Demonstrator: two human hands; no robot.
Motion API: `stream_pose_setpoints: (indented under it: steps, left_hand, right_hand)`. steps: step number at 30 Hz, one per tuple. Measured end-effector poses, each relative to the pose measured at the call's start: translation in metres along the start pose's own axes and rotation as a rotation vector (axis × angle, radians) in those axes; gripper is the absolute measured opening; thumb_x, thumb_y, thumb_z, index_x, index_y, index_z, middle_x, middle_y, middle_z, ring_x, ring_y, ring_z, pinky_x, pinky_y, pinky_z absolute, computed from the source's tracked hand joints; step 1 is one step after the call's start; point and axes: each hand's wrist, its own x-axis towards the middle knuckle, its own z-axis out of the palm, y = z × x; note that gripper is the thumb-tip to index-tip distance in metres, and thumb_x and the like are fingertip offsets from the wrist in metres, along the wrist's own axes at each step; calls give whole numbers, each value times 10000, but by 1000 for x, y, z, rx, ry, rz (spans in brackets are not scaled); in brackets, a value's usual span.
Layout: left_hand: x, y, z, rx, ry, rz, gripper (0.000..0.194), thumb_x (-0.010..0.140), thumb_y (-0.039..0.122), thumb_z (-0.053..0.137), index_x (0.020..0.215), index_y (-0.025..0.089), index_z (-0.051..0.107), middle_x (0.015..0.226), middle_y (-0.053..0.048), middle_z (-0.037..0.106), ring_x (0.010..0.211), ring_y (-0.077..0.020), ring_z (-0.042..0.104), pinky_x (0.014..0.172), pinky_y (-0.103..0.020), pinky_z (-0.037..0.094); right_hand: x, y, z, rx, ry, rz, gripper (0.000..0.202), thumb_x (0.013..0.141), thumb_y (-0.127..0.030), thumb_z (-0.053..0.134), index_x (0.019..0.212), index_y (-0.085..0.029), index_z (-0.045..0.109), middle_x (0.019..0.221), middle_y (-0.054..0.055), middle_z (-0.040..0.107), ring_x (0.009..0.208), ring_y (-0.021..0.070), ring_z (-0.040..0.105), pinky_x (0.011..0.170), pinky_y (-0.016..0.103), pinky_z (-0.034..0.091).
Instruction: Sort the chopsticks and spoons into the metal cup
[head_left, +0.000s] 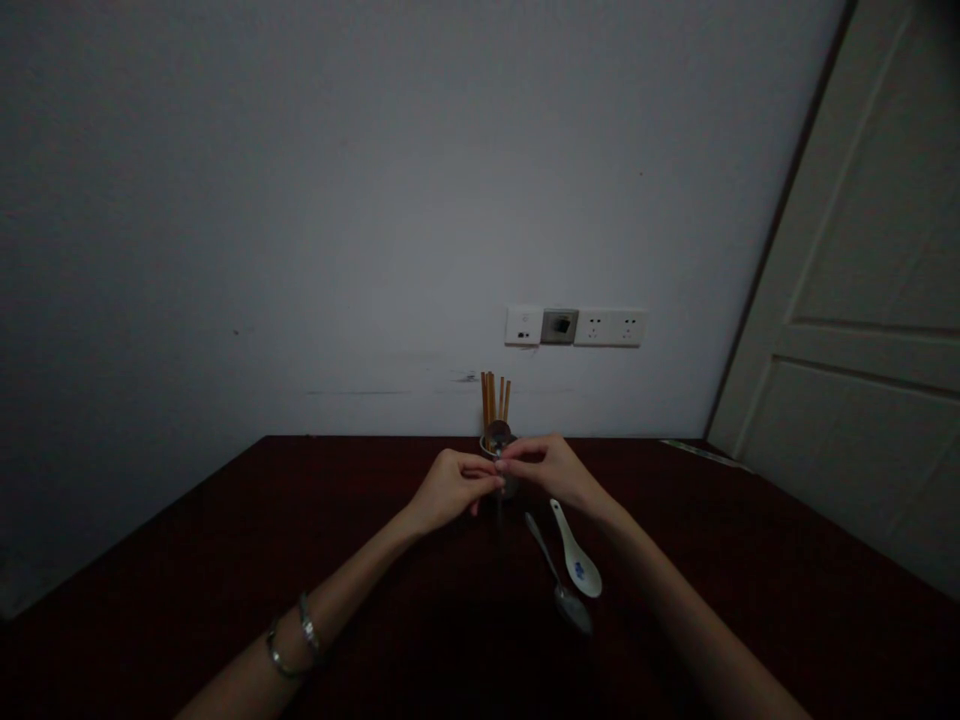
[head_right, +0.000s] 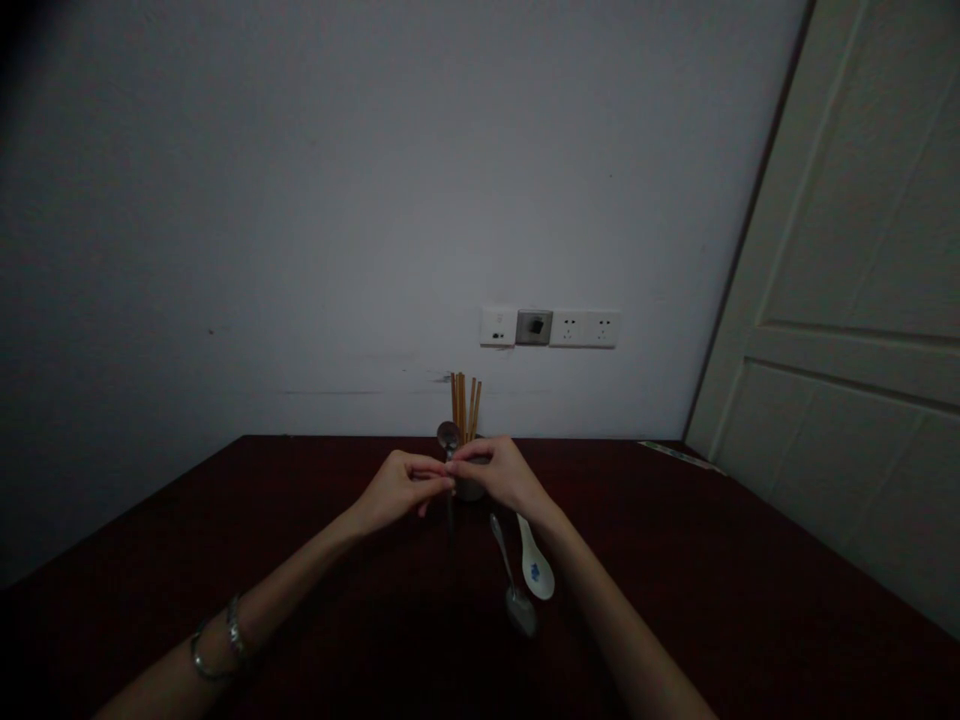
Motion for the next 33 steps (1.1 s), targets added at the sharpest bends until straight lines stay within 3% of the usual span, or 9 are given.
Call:
stream_pose_setpoints:
  steps: [10,14,19,24,29,33]
  left_hand:
    - [7,-10,-1,-56,-8,-38,333,719,371,608,874,81,661,633,-43,637,377,-54,458,332,-160,281]
    - [14,-20,-10,-118,47,-45,355,770,375,545,956,87,637,841,-94,676,389,-42,477,324,-154,310]
    - [26,-55,-26,-146,169,-114,330,803,346,481,935,79,623,912,-122,672,404,-40,485,316,-146,305]
    - [32,-101,-39,-164,271,-241,304,803,303,450,903,61,605,867,-123,671,378,-39,469,313,-157,290]
    - [29,-134,-45,-247,270,-364,343,812,362,438,898,68,591,817,-111,669,395,-49,477,337,-162,283]
    - [29,-144,-42,-286,237,-426,381,807,415,432,910,83,588,836,-105,667,409,-48,480,351,-158,277]
  right_hand:
    - [4,8,1,6,76,20,249,651,-390,643,676,-146,686,684,35,667,662,154,582,641,266,438]
    - [13,10,-8,9,124,28,265,649,-401,636,699,-147,689,719,45,681,684,161,591,666,279,445]
    - [51,10,-33,-13,204,60,295,613,-407,658,717,-134,698,694,44,667,663,152,577,638,280,438]
    - [100,13,-52,-1,375,65,270,581,-351,690,703,-111,703,679,46,657,640,136,554,599,261,429]
    - [121,34,-49,-138,457,132,195,626,-287,652,682,-108,704,635,40,654,623,148,563,573,248,418]
    - [118,59,-38,-191,462,178,199,658,-300,627,703,-126,712,669,30,670,665,152,584,595,237,427]
